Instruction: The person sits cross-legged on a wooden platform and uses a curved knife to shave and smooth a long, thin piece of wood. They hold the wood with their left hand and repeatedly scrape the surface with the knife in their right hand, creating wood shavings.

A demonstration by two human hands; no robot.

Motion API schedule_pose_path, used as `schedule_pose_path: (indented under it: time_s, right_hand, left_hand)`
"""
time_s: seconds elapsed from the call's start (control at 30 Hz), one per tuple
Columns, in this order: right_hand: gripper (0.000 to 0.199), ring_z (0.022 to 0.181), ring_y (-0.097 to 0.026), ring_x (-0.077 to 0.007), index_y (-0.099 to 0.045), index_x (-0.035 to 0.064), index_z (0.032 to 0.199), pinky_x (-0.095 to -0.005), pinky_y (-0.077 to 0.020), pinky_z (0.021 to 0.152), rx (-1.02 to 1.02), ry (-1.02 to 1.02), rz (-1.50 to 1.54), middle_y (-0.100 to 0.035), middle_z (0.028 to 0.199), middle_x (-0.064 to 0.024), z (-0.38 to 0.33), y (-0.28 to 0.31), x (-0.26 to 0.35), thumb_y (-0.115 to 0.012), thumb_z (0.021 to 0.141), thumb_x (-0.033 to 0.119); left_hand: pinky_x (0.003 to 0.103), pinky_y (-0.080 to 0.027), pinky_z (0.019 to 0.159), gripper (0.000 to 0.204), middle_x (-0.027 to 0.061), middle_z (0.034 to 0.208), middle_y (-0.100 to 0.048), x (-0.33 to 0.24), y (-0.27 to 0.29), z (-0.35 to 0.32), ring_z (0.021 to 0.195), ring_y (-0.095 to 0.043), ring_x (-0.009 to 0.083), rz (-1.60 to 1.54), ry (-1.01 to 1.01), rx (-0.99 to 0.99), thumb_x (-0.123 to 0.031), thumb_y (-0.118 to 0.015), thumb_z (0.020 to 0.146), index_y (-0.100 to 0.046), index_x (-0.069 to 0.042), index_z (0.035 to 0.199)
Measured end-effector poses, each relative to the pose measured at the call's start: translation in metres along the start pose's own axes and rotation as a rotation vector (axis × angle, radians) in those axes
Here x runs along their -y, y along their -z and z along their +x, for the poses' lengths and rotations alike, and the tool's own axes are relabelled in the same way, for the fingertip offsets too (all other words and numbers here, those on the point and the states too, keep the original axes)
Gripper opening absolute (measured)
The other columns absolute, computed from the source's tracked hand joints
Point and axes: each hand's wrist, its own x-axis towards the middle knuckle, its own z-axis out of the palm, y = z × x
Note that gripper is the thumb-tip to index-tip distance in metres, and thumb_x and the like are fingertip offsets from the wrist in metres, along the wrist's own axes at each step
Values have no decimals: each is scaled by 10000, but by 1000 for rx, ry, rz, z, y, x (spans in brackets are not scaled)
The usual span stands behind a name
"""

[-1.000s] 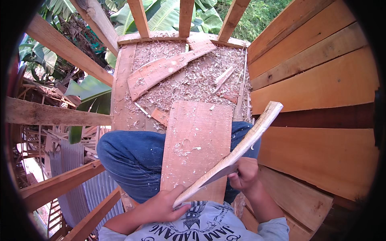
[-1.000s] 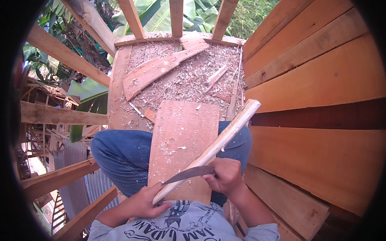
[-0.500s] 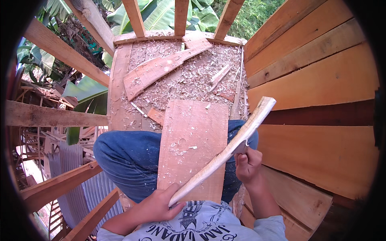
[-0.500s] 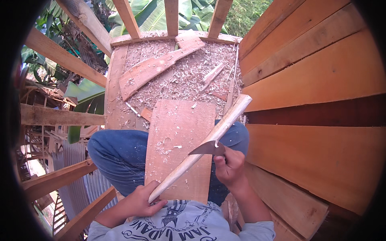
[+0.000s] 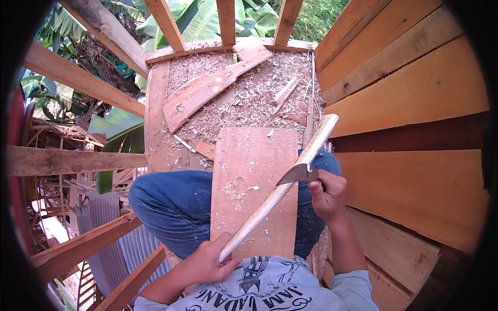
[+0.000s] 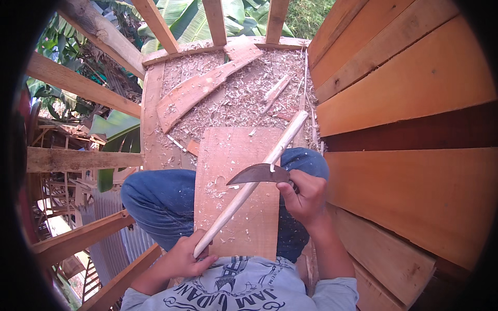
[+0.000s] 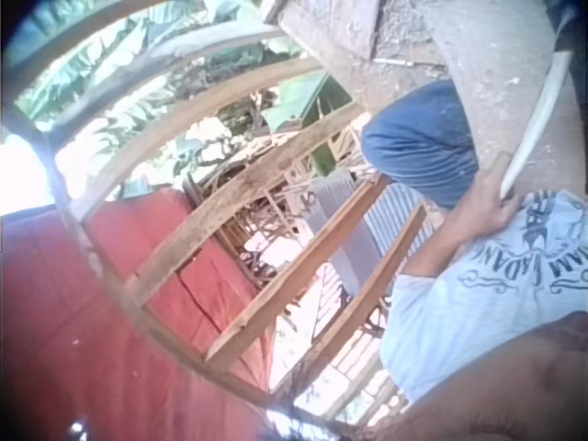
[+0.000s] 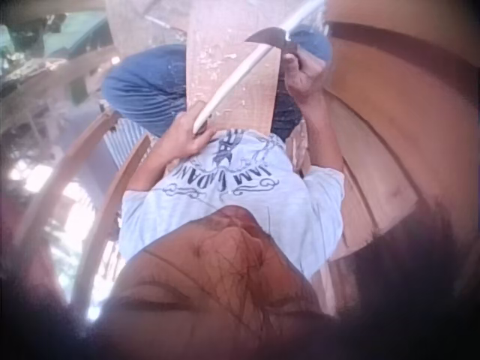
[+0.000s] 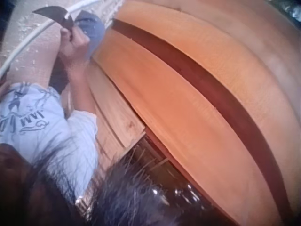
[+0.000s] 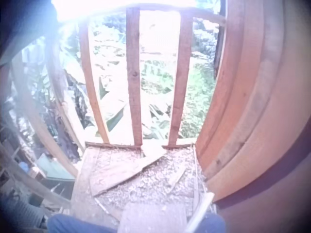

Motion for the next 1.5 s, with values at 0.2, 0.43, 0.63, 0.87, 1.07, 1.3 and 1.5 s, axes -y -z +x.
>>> schedule_pose_path:
  time_s: [0.2, 0.43, 0.63, 0.87, 1.07, 1.3, 1.5]
  right_hand:
    - [359, 454, -535, -212, -541, 90, 653, -345, -420, 432, 237, 344, -91, -455, 544, -43, -14, -9, 19, -699, 795, 380]
    - [443, 448, -527, -269, -553, 12, 655, -323, -388, 435, 313, 435, -9, -478, 528, -100, -16, -14, 35, -627, 903, 371]
    - [421, 440, -514, -231, -570, 24, 672, -310, -391, 437, 46, 158, 77, -485, 530, -91, -18, -11, 1, -629, 898, 375]
    - [319, 480, -566, -244, -587, 72, 684, -339, -441, 454, 83, 87, 12, -531, 563, -63, 2, 4, 4, -692, 827, 337]
    - [337, 463, -548, -254, -600, 32, 735, -319, -409, 443, 127, 117, 108, -535, 561, -74, -1, -8, 7, -649, 880, 333]
    - [390, 444, -534, -252, -602, 1, 721, -333, -408, 443, 133, 284, 89, -493, 540, -83, -8, -7, 11, -589, 927, 332]
    - [341, 445, -530, -248, -592, 38, 708, -356, -404, 432, 111, 397, 86, -470, 525, -60, -10, -12, 20, -651, 871, 331]
  left_hand:
    - [350, -498, 528, 344, 137, 628, -604, 8, -5, -1, 565, -653, 276, 12, -103, -33, -148, -693, 825, -510, 9, 1071]
    - [328, -474, 510, 327, 108, 606, -577, 7, -7, 4, 532, -628, 239, -10, -120, -17, -115, -702, 814, -507, 6, 1046]
    - [322, -470, 512, 329, 98, 604, -571, 4, -6, 5, 536, -623, 224, -30, -64, 3, -119, -699, 821, -503, 7, 1054]
    - [338, -479, 522, 334, 120, 621, -582, 7, -5, 4, 556, -636, 254, -9, -54, -13, -122, -702, 819, -506, 8, 1057]
    - [308, -452, 502, 332, 79, 601, -543, 1, -2, 3, 529, -590, 204, 5, -107, -61, -124, -715, 804, -508, 1, 1031]
    - [332, -479, 513, 336, 116, 624, -585, 1, -2, 1, 557, -644, 244, 3, -121, -24, -130, -703, 818, -510, 10, 1054]
    - [352, -483, 521, 359, 141, 645, -595, -1, -4, 2, 579, -651, 281, 32, -131, -4, -146, -702, 819, -508, 24, 1069]
